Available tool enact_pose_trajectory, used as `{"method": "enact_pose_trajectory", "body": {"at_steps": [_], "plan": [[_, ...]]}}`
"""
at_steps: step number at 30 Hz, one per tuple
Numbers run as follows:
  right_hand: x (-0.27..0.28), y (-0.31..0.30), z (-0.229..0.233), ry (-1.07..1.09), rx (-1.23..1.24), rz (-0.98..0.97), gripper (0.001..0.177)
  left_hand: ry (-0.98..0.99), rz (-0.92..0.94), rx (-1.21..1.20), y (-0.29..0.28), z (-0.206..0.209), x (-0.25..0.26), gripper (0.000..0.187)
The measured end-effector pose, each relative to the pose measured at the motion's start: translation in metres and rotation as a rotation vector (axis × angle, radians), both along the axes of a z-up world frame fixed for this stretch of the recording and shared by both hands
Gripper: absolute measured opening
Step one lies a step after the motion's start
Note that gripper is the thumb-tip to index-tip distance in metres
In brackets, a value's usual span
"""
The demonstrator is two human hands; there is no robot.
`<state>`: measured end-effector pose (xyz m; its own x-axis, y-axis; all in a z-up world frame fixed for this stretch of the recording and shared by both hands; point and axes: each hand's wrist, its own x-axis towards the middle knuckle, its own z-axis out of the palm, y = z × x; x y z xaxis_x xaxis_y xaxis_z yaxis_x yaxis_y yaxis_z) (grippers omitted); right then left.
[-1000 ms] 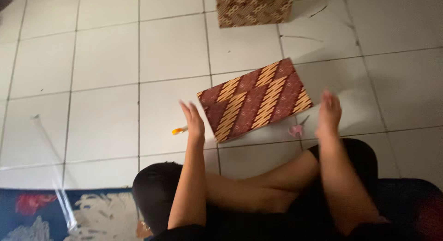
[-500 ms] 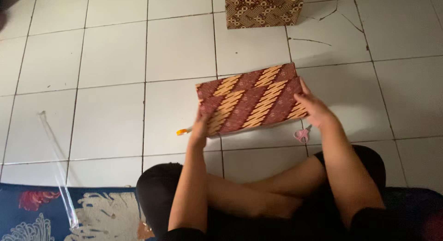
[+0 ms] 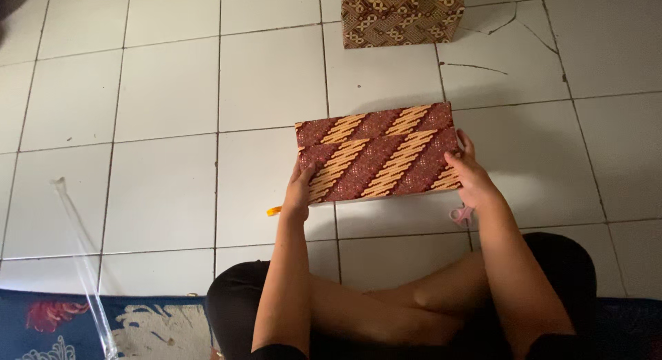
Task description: The person wraps a rectangular box with patterned paper, folding edges and securing them with tape. They use scissors to cut tape and smooth the paper, then place the wrapped box on top of another wrapped box.
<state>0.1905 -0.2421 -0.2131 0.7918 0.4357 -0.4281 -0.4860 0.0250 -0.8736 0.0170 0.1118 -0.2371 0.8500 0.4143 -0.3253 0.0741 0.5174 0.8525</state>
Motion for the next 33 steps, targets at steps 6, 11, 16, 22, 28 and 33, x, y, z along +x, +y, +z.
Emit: {"method": "enact_pose_trajectory", "body": {"at_steps": [6,11,16,22,28,33], "plan": [[0.020,0.012,0.022,0.072,-0.099,-0.070,0.097,-0.064,0.119,-0.325,0.019,-0.008,-0.001,0.065],[0.027,0.013,0.033,0.243,-0.541,-0.003,0.093,-0.052,-0.114,-0.062,0.019,0.000,-0.003,0.068],[0.052,-0.025,0.026,0.171,-0.101,0.268,0.111,0.448,-0.161,0.132,0.033,0.032,-0.008,0.080],[0.062,-0.048,-0.015,-0.073,-0.146,0.289,0.119,0.335,-0.061,0.186,0.026,0.044,-0.006,0.075],[0.047,-0.042,-0.020,-0.092,-0.135,0.195,0.115,0.242,-0.035,0.204,0.027,0.016,-0.014,0.051],[0.030,-0.030,0.008,-0.259,-0.124,0.162,0.111,0.121,0.020,0.482,0.026,0.005,-0.015,0.053]]}}
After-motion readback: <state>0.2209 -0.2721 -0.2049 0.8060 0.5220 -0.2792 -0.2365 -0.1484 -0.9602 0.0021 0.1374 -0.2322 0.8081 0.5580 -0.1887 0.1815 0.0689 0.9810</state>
